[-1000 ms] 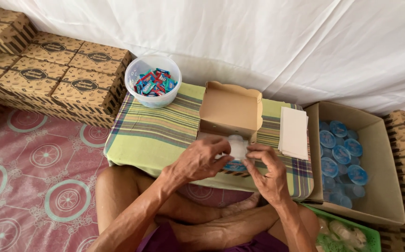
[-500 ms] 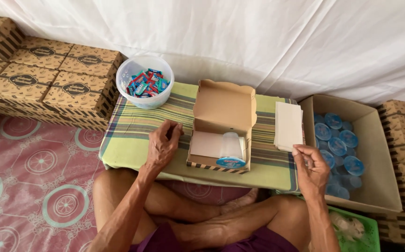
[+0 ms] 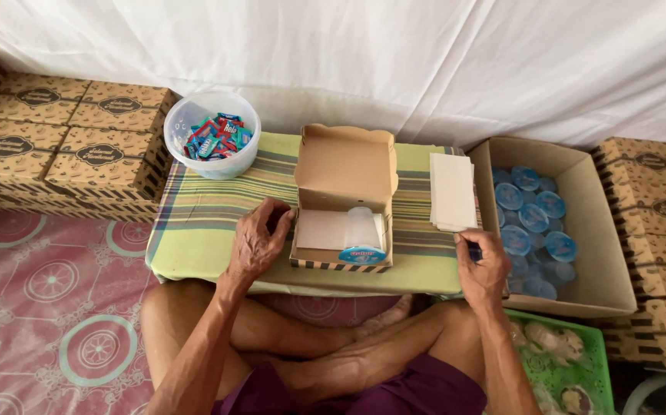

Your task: A person is manually assembling small cardboard boxes and filling them with a wrapped snack, a small cup of water, and a straw.

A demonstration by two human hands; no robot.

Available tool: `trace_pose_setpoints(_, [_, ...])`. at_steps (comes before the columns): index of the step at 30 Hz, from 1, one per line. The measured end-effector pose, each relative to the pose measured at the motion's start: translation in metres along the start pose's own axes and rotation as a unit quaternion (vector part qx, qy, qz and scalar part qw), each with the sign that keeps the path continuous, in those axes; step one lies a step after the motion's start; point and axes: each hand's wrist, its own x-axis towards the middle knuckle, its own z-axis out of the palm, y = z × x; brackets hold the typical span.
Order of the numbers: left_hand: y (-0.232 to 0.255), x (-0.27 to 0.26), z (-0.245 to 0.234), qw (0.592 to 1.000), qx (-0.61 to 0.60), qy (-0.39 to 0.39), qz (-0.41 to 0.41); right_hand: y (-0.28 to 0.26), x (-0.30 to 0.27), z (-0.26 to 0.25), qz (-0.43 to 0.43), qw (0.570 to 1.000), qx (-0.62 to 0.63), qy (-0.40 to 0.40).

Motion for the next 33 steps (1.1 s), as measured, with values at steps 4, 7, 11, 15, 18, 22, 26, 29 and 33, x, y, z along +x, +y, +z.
trace_pose_setpoints(4, [-0.004,-0.001,0.0,1.0,0.009,0.001,0.017,0.02,-0.004,-0.005,0.106,0.989,0.103,-0.008])
trace_pose_setpoints(7, [-0.003,-0.001,0.001,1.0,0.015,0.002,0.018,0.038,0.004,-0.024,0.16,0.983,0.087,0.016])
trace_pose_setpoints(11, [-0.003,0.0,0.002,1.0,0.016,0.004,0.018,0.112,0.023,-0.066,0.169,0.985,-0.028,-0.009])
trace_pose_setpoints(15, [0.009,0.003,-0.002,0.999,0.009,0.003,0.031,0.174,0.032,-0.091,0.255,0.86,-0.274,-0.346])
trace_pose_setpoints(18, [0.017,0.004,-0.004,0.999,0.006,-0.001,0.034,0.18,0.039,-0.09,0.297,0.767,-0.318,-0.472])
trace_pose_setpoints(22, [0.016,0.003,-0.004,0.999,0.009,0.001,0.038,0.142,0.049,-0.071,0.332,0.746,-0.3,-0.493])
trace_pose_setpoints(26, [0.016,0.003,-0.004,1.0,0.015,0.002,0.025,0.166,0.043,-0.05,0.351,0.759,-0.295,-0.462])
trace_pose_setpoints(29, [0.018,0.003,-0.004,0.999,0.005,0.009,0.035,0.17,0.043,-0.048,0.353,0.757,-0.314,-0.451])
trace_pose_setpoints(33, [0.016,0.002,-0.005,0.999,0.005,0.022,0.042,0.178,0.041,-0.05,0.351,0.76,-0.322,-0.442])
